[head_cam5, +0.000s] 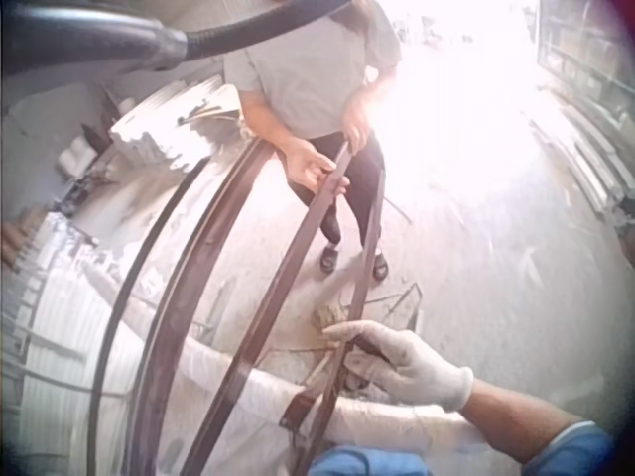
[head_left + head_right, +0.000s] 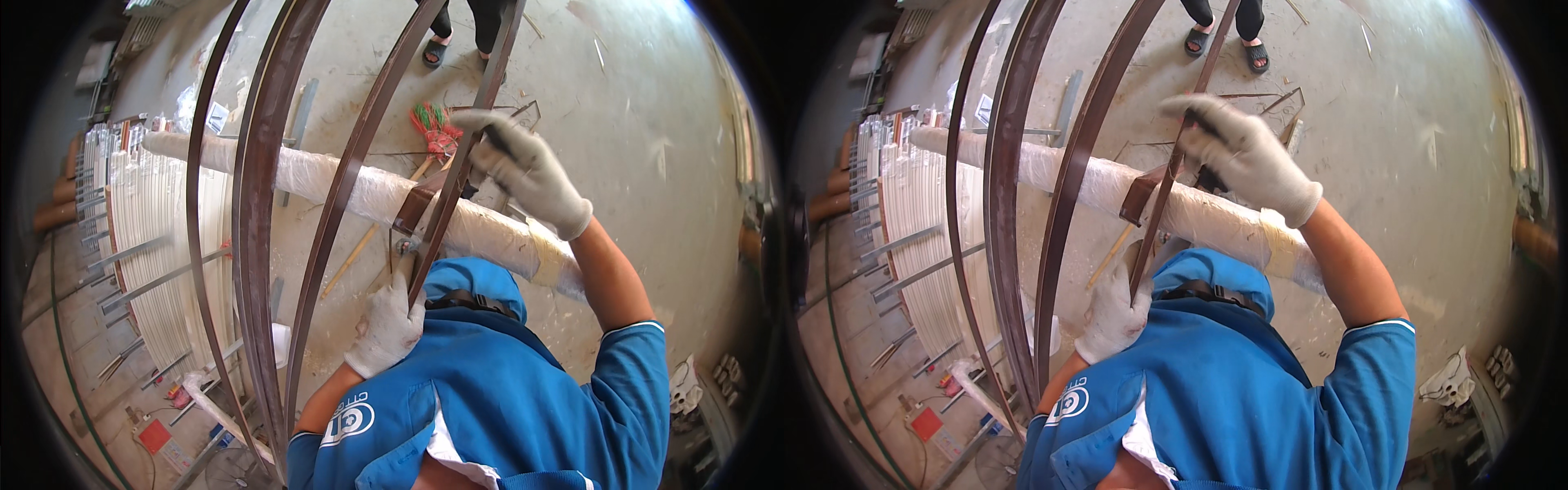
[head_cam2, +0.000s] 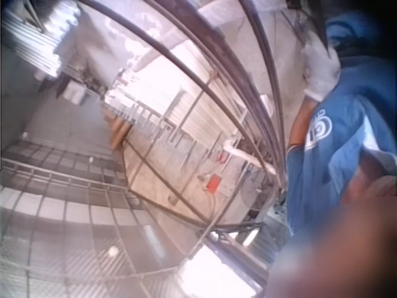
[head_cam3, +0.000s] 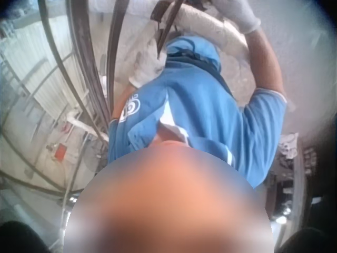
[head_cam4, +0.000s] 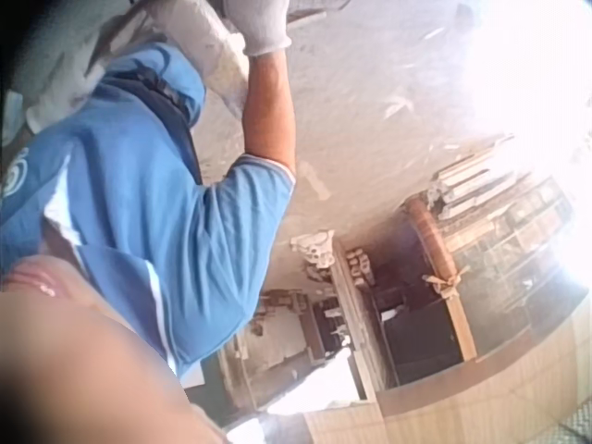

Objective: The person scrapes a long metal rod using a handheld scraper while holding the rod with the other hand. The rod is positioned vertically against a wrapped support structure. The person repeatedly scrapes along the rod's length to remove surface material.

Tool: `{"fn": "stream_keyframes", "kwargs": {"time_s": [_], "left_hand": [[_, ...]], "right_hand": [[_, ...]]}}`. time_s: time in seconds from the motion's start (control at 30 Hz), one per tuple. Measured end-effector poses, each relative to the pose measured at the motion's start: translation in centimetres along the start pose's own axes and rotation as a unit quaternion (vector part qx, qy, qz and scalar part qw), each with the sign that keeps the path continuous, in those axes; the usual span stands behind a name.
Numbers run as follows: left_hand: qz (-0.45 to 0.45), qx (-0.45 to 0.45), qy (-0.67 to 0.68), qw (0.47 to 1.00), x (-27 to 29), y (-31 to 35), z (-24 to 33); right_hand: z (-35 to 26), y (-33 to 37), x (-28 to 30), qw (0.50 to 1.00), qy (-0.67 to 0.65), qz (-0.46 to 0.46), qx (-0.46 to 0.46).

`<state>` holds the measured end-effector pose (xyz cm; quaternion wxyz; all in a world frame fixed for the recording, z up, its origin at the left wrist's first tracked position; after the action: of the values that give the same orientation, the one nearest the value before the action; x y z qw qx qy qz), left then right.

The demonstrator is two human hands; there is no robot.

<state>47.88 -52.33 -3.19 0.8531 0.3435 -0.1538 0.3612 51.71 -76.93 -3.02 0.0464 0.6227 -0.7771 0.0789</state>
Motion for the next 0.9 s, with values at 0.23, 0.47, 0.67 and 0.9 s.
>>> {"fn": "stream_keyframes", "kwargs": {"time_s": [0.23, 0.47, 0.67, 0.9], "left_hand": [[-0.015, 0.005, 0.0, 1.0, -0.4, 0.0, -0.4], [-0.007, -0.007, -0.055, 0.998, -0.3, -0.1, 0.0], [-0.002, -0.027, -0.07, 0.997, -0.5, -0.2, -0.2], [0.0, -0.045, -0.082, 0.996, -1.0, 0.0, -0.5]], "right_hand": [[-0.6, 1.4, 1.4, 0.983, 0.167, -0.015, -0.077], [1.1, 1.7, -1.9, 0.975, 0.164, -0.089, -0.117], [0.4, 2.1, -1.7, 0.986, 0.119, -0.063, -0.097], [-0.1, 2.3, -1.7, 0.986, 0.15, -0.028, -0.074]]}}
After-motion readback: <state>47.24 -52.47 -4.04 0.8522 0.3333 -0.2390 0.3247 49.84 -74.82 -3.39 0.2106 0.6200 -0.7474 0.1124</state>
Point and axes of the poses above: each hand's wrist, its own y-axis away from the middle knuckle, its own x-axis out of the back of the hand, z = x × y, the point moved 8 cm from there along -y, towards the middle knuckle, and after that the axes turned 14 degrees about y, right-handed, at the moved point
